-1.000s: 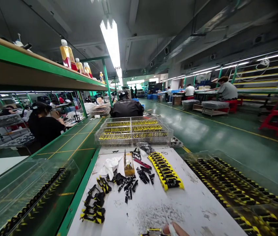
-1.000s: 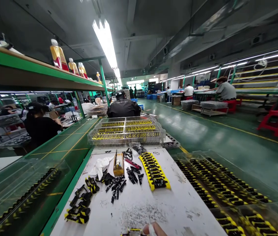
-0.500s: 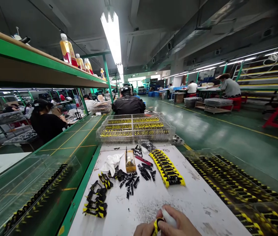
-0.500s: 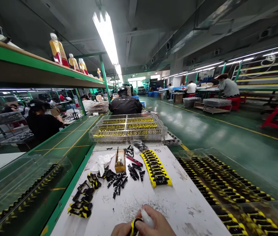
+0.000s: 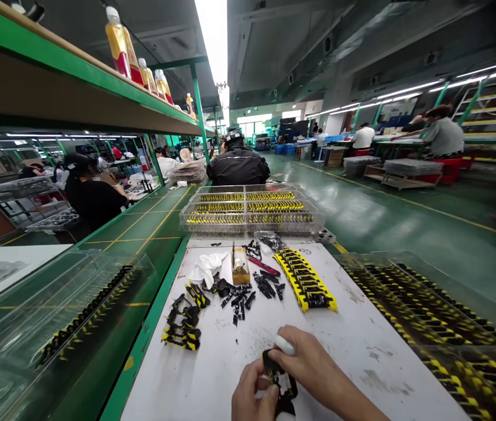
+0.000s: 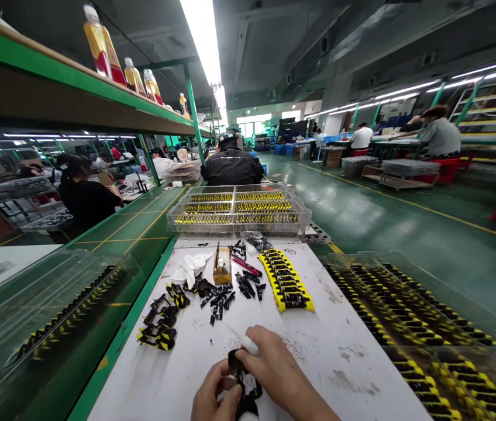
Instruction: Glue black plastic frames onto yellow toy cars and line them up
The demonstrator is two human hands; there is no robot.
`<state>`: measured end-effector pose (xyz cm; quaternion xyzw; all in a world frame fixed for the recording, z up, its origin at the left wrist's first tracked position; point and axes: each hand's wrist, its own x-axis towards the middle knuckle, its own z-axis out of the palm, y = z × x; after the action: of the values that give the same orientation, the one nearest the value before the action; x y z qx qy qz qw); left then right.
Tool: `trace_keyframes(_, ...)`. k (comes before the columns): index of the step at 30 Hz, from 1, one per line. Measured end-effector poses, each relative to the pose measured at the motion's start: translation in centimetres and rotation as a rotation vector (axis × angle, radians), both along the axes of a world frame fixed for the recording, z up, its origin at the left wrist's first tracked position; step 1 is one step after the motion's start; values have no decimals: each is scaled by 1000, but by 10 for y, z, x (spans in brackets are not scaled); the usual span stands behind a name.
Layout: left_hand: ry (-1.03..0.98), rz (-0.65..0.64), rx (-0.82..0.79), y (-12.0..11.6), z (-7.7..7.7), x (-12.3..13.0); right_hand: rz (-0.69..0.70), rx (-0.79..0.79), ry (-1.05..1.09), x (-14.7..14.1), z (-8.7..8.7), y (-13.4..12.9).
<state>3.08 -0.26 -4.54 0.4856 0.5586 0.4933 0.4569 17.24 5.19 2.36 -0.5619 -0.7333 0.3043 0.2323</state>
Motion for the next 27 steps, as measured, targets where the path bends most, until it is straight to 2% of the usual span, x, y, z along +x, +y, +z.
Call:
trace_keyframes(4, -158, 109, -105, 2, 6, 0, 36, 9, -68, -7, 3, 9)
trace_keyframes(9, -233, 81, -137, 1, 19, -4, 75, -49, -87, -15, 3, 21)
trace_keyframes(12, -194, 8, -153, -1, 26, -5, 103, -68, -99, -18, 1, 27)
trace_keyframes(15, -105, -62, -103, -1, 29, -6, 127, -82, -114, -21, -2, 33)
trace_keyframes(23, 58, -44, -21, 4, 19, -10, 109, -84, -54, -23, -10, 43)
trace_keyframes(27, 76, -42, -89, 10, 19, -12, 70, -111, 54, -11, -6, 42)
